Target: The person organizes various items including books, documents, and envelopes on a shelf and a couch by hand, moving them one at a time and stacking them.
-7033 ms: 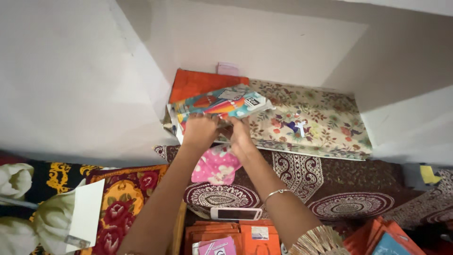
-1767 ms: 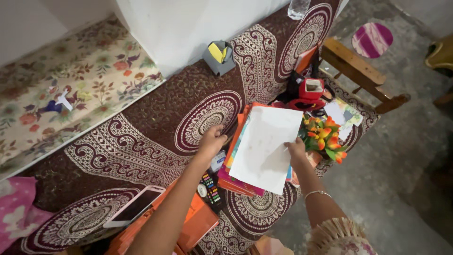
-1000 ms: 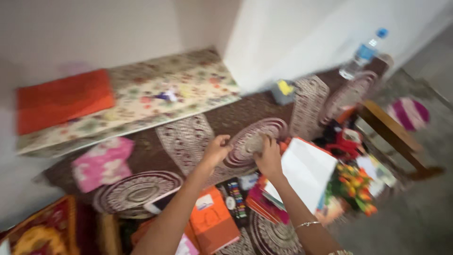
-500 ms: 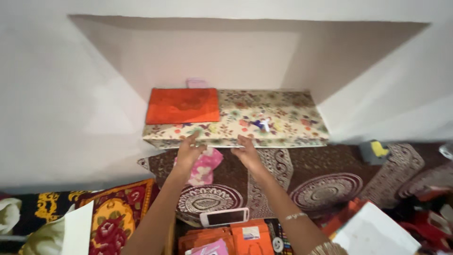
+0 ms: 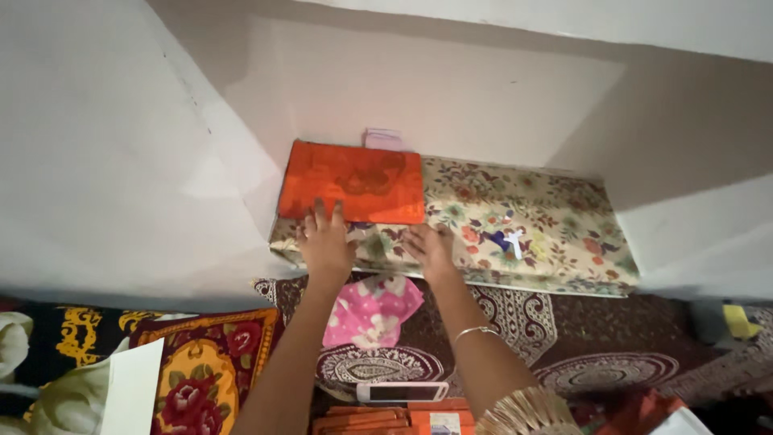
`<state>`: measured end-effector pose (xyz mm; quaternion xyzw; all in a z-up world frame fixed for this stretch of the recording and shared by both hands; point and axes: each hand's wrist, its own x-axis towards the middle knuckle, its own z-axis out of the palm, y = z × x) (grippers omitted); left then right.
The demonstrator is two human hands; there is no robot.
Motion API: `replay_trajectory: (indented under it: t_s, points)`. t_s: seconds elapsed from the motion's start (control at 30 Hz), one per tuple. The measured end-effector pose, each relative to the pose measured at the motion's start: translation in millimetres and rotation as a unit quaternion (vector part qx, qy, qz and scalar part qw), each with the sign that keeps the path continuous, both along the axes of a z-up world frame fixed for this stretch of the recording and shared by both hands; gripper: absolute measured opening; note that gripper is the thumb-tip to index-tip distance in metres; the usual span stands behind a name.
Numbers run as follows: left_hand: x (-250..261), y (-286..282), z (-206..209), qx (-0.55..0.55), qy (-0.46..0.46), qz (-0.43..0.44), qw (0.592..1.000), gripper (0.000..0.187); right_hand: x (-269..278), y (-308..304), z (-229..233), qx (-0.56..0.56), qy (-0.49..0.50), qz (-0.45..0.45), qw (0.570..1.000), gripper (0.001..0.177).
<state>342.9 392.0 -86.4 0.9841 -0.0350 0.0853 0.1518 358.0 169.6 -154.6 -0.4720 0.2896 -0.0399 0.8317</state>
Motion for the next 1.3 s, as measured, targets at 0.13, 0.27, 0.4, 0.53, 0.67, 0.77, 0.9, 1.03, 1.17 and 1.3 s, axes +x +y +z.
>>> replay_trajectory:
  t_s: [0.13, 0.27, 0.4, 0.53, 0.67, 0.77, 0.9, 1.03, 1.17, 1.3]
  points:
    - [9, -6, 14, 0.022, 0.006, 0.021, 0.999, 0.099, 7, -18, -14, 0.011, -0.013, 0.014, 1.0, 0.042]
    - [13, -2, 5, 0.021, 0.05, 0.025, 0.998, 0.102, 8, -22, -18, 0.021, -0.002, 0.018, 1.0, 0.034]
    - [19, 3, -7, -0.019, 0.034, 0.02, 0.999, 0.103, 2, -12, -5, -0.036, 0.002, 0.016, 0.999, 0.033]
    - [12, 2, -12, -0.026, -0.049, 0.042, 0.998, 0.104, -4, 1, 19, -0.061, 0.01, 0.013, 0.998, 0.034]
    - [7, 1, 1, -0.094, -0.017, 0.064, 0.993, 0.11, 6, 0, 23, -0.007, -0.007, 0.056, 0.998, 0.038]
    - [-4, 3, 9, -0.144, 0.038, 0.104, 0.983, 0.109, 10, -4, 21, 0.048, -0.054, 0.067, 0.995, 0.033]
    - [-7, -1, -16, -0.254, -0.096, 0.143, 0.952, 0.101, -15, -14, 30, 0.094, -0.06, 0.093, 0.989, 0.029]
    - [-8, -13, -21, -0.685, -0.005, 0.199, 0.701, 0.076, -55, -13, 31, 0.142, -0.09, 0.08, 0.983, 0.03]
    - [-27, -23, 16, -0.811, 0.186, 0.206, 0.516, 0.063, -91, -3, 45, 0.181, -0.117, 0.084, 0.973, 0.038]
    - [-50, -29, 25, -0.847, 0.133, 0.166, 0.487, 0.063, -130, 9, 73, 0.11, -0.116, 0.14, 0.977, 0.049]
